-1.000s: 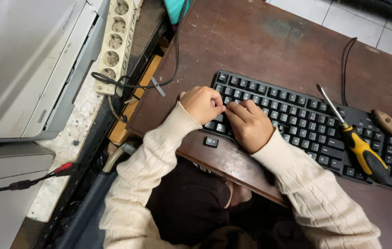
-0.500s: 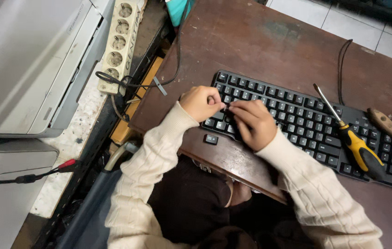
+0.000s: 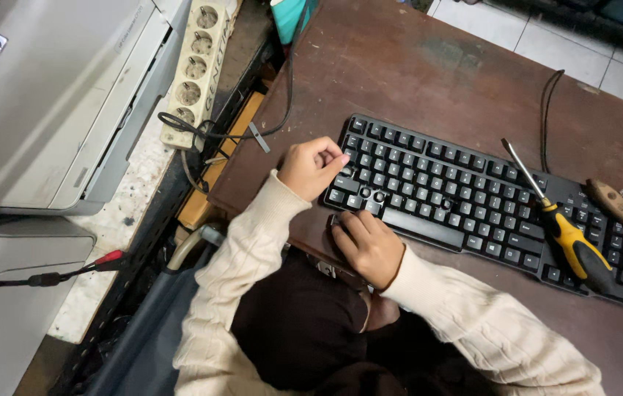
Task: The person removes several keycaps from a black computer keyboard using their fingers and a screwdriver. They place the removed keycaps on the table and continue to remove more keys, focusing on the central and right sections of the keyboard.
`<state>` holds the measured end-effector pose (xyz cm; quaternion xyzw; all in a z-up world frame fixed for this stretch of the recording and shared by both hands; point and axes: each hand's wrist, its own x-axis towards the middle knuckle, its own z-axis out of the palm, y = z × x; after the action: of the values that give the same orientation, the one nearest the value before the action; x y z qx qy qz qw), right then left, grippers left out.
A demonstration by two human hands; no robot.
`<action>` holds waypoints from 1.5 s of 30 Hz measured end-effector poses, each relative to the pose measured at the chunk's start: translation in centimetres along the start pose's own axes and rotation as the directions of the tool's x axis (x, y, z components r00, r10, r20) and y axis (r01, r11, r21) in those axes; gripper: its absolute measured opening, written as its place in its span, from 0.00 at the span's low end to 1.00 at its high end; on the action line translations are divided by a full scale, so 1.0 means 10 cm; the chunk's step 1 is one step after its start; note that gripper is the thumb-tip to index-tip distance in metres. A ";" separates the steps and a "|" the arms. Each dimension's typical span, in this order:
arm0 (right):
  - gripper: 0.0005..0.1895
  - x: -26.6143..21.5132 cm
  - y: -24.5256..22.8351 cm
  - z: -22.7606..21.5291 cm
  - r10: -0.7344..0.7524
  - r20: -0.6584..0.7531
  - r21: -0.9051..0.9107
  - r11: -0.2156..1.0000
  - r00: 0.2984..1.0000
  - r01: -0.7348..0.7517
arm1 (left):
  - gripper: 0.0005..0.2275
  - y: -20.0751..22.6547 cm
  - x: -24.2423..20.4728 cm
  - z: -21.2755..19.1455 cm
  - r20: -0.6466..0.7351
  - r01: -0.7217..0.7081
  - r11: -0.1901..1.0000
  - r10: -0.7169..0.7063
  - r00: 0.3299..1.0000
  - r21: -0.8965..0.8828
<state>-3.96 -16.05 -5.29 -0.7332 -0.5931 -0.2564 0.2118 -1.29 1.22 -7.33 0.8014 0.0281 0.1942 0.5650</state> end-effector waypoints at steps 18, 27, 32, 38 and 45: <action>0.08 0.26 0.59 -0.45 0.427 0.289 0.673 0.546 0.857 -0.499 | 0.06 -0.02 0.11 0.03 -0.167 -0.464 0.714 0.620 0.766 0.524; 0.11 -0.22 1.09 -0.05 0.509 0.579 0.813 -0.304 0.637 -0.496 | 0.05 0.04 0.08 0.07 -0.166 -0.500 0.649 0.690 0.705 0.573; 0.10 -0.39 1.18 0.01 0.569 0.556 0.823 -0.272 0.606 -0.499 | 0.05 0.07 0.07 0.01 -0.337 -0.447 0.853 0.519 0.786 0.271; 0.11 -0.13 1.11 -0.10 0.610 0.403 0.798 0.132 0.683 -0.588 | 0.03 0.05 0.08 0.05 -0.315 -0.349 0.933 0.360 0.878 0.092; 0.07 0.27 0.94 -0.05 0.377 0.229 0.584 0.684 0.898 -0.436 | 0.03 -0.05 0.07 0.05 -0.220 -0.274 0.962 0.267 0.938 -0.003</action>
<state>5.66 -16.22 -3.27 -0.7453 -0.4751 0.0405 0.4660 -0.38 1.16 -7.75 0.7619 -0.0238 0.3571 0.5398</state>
